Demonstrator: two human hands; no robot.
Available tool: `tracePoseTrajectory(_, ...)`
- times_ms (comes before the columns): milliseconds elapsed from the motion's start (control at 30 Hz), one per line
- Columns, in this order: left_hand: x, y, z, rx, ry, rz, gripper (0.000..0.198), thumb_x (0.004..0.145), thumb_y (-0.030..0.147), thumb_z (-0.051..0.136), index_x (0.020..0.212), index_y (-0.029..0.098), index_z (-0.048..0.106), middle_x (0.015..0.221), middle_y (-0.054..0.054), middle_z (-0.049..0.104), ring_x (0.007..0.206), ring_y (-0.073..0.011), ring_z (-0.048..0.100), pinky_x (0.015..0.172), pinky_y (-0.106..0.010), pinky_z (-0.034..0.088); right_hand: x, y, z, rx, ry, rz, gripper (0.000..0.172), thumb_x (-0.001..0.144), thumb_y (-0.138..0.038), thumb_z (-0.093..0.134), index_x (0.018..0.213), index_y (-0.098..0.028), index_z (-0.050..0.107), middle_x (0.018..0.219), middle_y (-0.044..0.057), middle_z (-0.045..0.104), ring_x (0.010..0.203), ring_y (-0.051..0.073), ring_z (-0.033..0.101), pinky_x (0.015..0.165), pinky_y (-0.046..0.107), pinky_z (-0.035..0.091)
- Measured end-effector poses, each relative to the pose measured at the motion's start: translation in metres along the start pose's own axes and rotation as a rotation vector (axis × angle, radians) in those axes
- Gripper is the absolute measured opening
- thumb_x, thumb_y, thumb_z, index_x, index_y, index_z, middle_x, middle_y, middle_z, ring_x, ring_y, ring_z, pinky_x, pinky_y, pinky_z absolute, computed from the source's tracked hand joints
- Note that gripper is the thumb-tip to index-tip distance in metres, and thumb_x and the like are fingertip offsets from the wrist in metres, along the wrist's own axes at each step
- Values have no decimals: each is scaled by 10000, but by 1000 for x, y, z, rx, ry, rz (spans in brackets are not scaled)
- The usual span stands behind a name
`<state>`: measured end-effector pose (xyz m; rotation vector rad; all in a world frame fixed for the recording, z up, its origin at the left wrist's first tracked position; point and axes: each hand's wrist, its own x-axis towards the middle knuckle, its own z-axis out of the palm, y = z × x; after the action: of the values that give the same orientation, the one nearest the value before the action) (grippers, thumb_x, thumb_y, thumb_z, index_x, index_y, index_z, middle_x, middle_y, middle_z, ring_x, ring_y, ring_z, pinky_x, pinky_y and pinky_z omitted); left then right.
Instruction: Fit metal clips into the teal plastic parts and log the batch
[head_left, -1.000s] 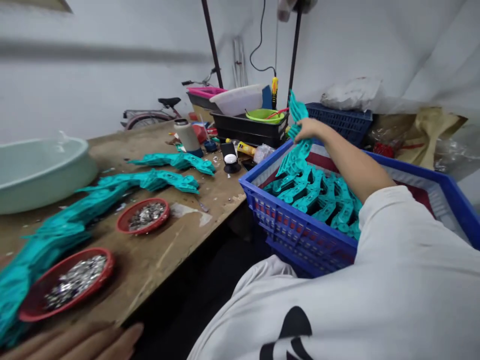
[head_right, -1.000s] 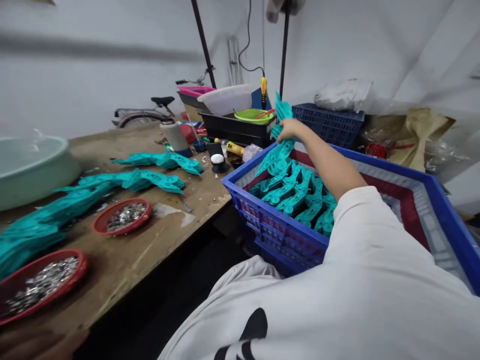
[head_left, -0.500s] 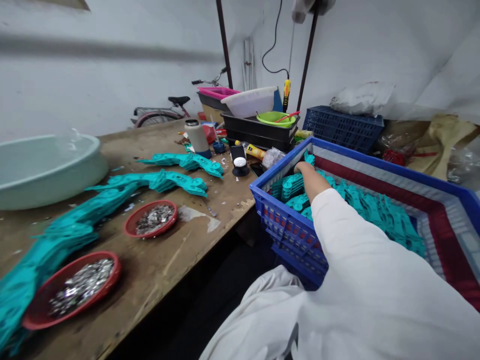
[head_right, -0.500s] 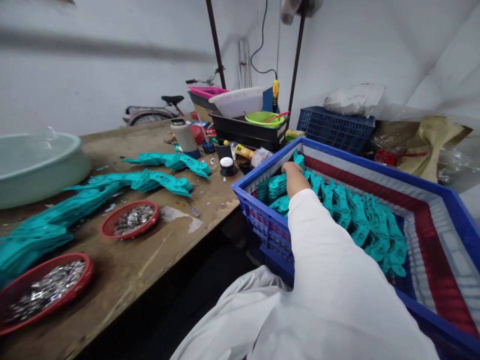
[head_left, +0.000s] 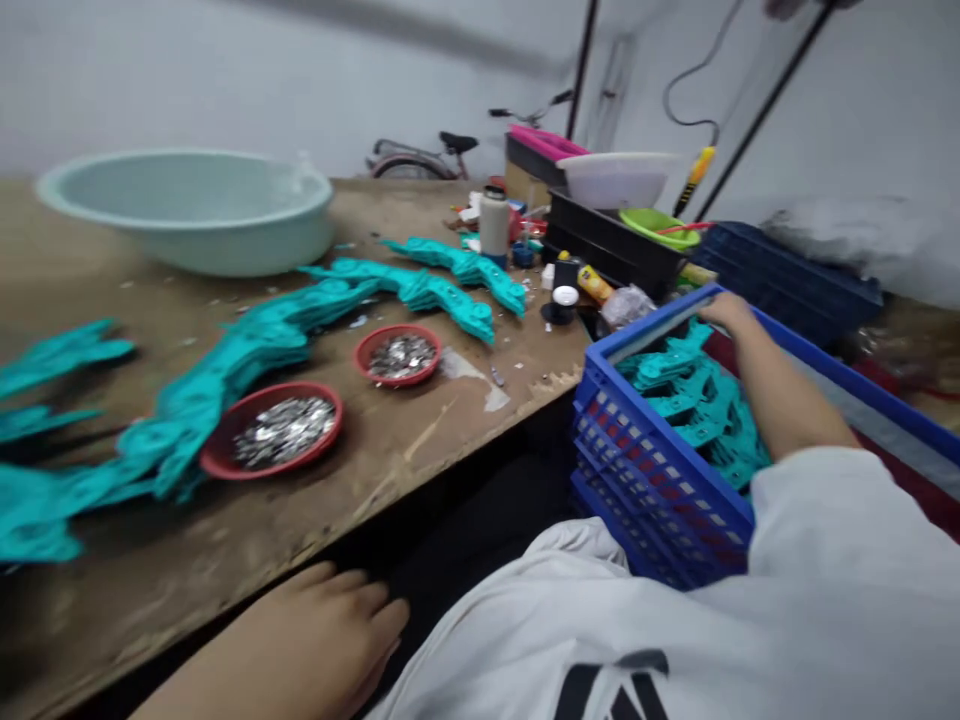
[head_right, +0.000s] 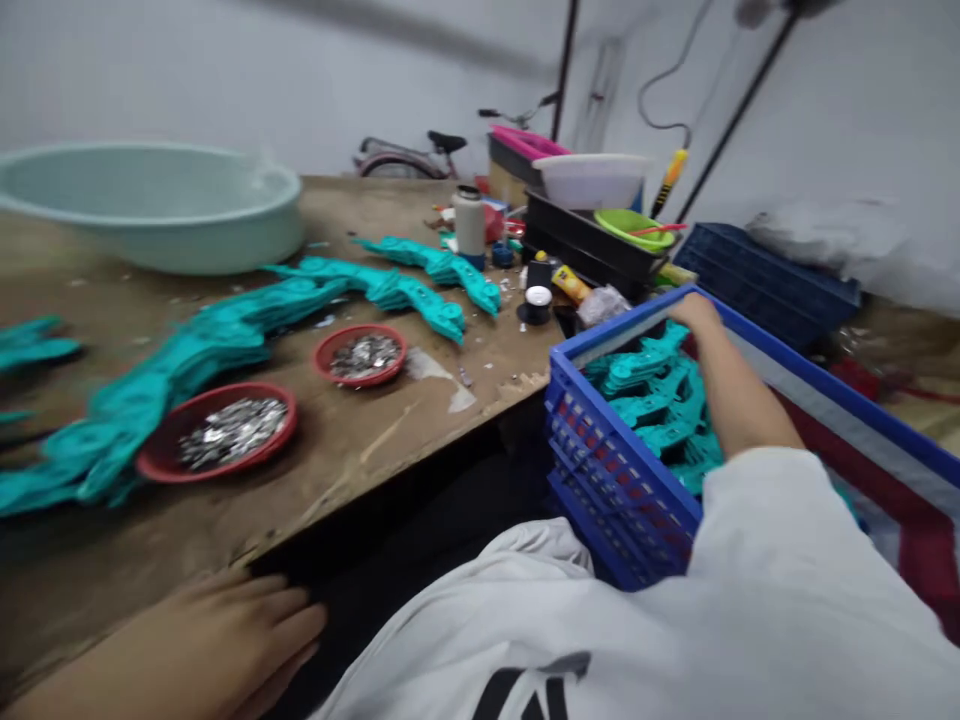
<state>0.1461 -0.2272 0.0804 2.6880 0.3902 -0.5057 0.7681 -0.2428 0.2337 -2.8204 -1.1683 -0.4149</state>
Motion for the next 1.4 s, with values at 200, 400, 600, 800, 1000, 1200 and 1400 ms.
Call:
tracePoseTrajectory(200, 15, 4, -11, -124, 112, 46, 202, 993, 114, 643, 878, 228, 765, 881, -63, 801, 840, -267, 769, 817, -385, 510, 3, -139, -14, 145, 50, -595, 445, 1072, -350, 587, 1443, -152, 733, 1353, 201, 774, 1234, 301, 756, 1122, 464, 587)
tracePoseTrajectory(400, 15, -1, 8, -141, -13, -1, 111, 1005, 172, 716, 983, 206, 818, 941, -95, 839, 903, -325, 819, 842, -433, 554, 13, -356, 59, -47, -247, -1224, 778, 973, -533, 808, 1668, -287, 556, 1708, 190, 499, 1561, 488, 448, 1269, 668, 395)
tracePoseTrajectory(600, 16, -9, 9, -140, 22, -25, 96, 1021, 227, 719, 1011, 203, 811, 926, -100, 839, 880, -328, 820, 782, -424, 550, 48, -486, 138, -280, -511, -1201, 1036, 820, -480, 990, 1717, -386, 480, 1816, 177, 338, 1663, 509, 292, 1323, 683, 282)
tracePoseTrajectory(800, 21, -16, 20, -151, 65, 35, 65, 995, 233, 757, 968, 221, 815, 832, -83, 819, 767, -287, 794, 689, -407, 491, 66, -504, 186, -336, -687, -1285, 867, 836, -289, 937, 1636, -278, 603, 1549, 153, 616, 1333, 351, 650, 1134, 396, 480)
tracePoseTrajectory(1000, 19, -26, 5, -181, 19, 20, 146, 1058, 238, 687, 1023, 238, 828, 897, -68, 835, 832, -299, 815, 720, -432, 536, 64, -503, 205, -298, -631, -1308, 800, 732, -297, 1002, 1483, -249, 730, 1490, 156, 674, 1302, 371, 650, 1122, 389, 482)
tracePoseTrajectory(1200, 12, -30, -18, -225, -104, -58, 182, 1064, 216, 634, 1069, 213, 816, 976, -92, 843, 935, -337, 830, 831, -462, 619, 69, -506, 164, -249, -572, -1201, 772, 799, -226, 960, 1523, -207, 694, 1461, 140, 746, 1316, 340, 675, 1109, 359, 493)
tracePoseTrajectory(1400, 9, -34, -19, -227, -116, -129, 291, 1081, 185, 528, 1140, 233, 808, 1102, -102, 841, 1060, -362, 814, 982, -540, 636, 89, -462, 86, -101, -427, -1068, 872, 796, -321, 1000, 1573, -155, 640, 1586, 149, 668, 1440, 345, 642, 1239, 416, 494)
